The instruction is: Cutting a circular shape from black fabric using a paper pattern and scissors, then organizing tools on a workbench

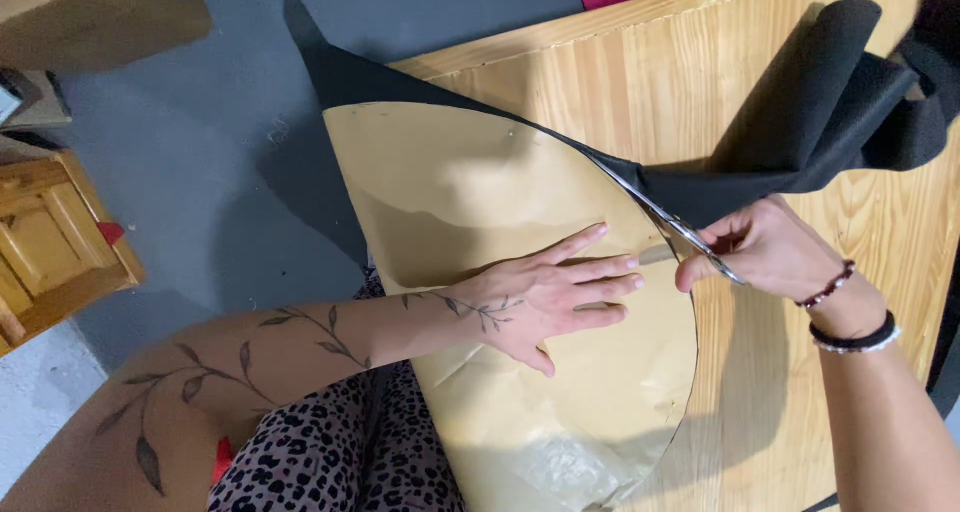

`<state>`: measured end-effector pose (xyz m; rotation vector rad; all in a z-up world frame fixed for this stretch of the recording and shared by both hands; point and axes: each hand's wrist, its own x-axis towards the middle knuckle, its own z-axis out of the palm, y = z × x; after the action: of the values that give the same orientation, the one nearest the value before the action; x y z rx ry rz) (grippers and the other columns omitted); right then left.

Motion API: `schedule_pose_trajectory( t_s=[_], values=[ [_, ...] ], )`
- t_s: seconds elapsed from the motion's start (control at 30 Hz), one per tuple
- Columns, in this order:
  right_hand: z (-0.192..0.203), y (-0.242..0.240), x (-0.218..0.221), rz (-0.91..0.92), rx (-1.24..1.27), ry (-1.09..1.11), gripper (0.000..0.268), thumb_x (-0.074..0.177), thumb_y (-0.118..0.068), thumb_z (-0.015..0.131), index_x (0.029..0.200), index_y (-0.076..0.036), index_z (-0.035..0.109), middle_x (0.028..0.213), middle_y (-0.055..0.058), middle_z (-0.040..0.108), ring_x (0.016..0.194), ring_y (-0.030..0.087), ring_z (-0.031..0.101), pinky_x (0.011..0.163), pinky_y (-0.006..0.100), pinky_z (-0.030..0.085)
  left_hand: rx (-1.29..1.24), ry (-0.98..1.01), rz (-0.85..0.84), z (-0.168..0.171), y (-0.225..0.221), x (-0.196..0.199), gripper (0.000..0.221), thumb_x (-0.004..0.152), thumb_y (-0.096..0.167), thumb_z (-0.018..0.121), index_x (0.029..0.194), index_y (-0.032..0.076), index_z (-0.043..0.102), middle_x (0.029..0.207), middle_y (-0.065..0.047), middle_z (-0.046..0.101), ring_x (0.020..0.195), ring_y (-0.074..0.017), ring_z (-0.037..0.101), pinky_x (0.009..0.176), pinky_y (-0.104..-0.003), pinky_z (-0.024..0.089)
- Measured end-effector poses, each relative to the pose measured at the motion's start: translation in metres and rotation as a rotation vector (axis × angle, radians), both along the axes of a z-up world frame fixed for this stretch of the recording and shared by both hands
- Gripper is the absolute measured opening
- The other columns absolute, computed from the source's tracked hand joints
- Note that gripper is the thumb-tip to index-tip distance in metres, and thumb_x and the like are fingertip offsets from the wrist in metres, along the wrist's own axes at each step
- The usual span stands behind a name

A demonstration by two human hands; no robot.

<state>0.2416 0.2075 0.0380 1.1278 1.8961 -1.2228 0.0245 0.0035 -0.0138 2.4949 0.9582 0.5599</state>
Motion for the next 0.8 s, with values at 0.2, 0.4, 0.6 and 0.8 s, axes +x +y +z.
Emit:
schedule_pose_trajectory(
  t_s=[0.2, 0.4, 0.6, 0.8],
  values=[
    [0.001, -0.007, 0.011, -0.073, 0.017, -0.011, 0.010, 0.068, -0.021, 0.091, 0.062, -0.013, 0.092, 0.053, -0.002, 0.033, 0.058, 0.013, 0.020, 0.051, 0.027, 0.016, 0.011, 0.040, -0.039, 0.001, 0.003, 0.004, 0.110, 0.056, 0.081, 0.075, 0.142, 0.016, 0.052, 0.161, -0.012, 0.036, 0.154, -0.0320, 0.018, 0.125, -0.063, 0.000],
    [-0.007, -0.010, 0.023, -0.107, -0.092, 0.301, 0.059, 0.058, -0.006, 0.095, 0.049, -0.014, 0.037, 0.060, -0.008, 0.027, 0.060, 0.008, 0.019, 0.052, 0.028, 0.012, 0.039, 0.026, -0.124, -0.001, 0.002, 0.015, 0.107, 0.056, 0.081, 0.073, 0.140, 0.018, 0.054, 0.156, -0.008, 0.043, 0.153, -0.0308, 0.022, 0.125, -0.065, 0.000],
    [-0.012, -0.017, 0.043, -0.048, -0.052, 0.225, 0.021, 0.078, -0.024, 0.083, 0.061, -0.013, 0.087, 0.052, -0.007, 0.043, 0.057, 0.009, 0.026, 0.054, 0.022, 0.018, 0.025, 0.040, -0.187, -0.005, 0.003, 0.020, 0.108, 0.059, 0.083, 0.070, 0.144, 0.018, 0.051, 0.159, -0.009, 0.039, 0.154, -0.0319, 0.016, 0.124, -0.066, -0.002],
    [-0.007, -0.025, 0.043, -0.018, -0.007, 0.308, 0.018, 0.073, -0.025, 0.084, 0.059, -0.014, 0.084, 0.055, -0.002, 0.053, 0.054, 0.008, 0.038, 0.050, 0.024, 0.028, 0.002, -0.036, -0.223, -0.009, 0.002, 0.023, 0.108, 0.057, 0.078, 0.075, 0.142, 0.015, 0.053, 0.158, -0.012, 0.040, 0.153, -0.0329, 0.021, 0.124, -0.066, 0.000]
  ],
)
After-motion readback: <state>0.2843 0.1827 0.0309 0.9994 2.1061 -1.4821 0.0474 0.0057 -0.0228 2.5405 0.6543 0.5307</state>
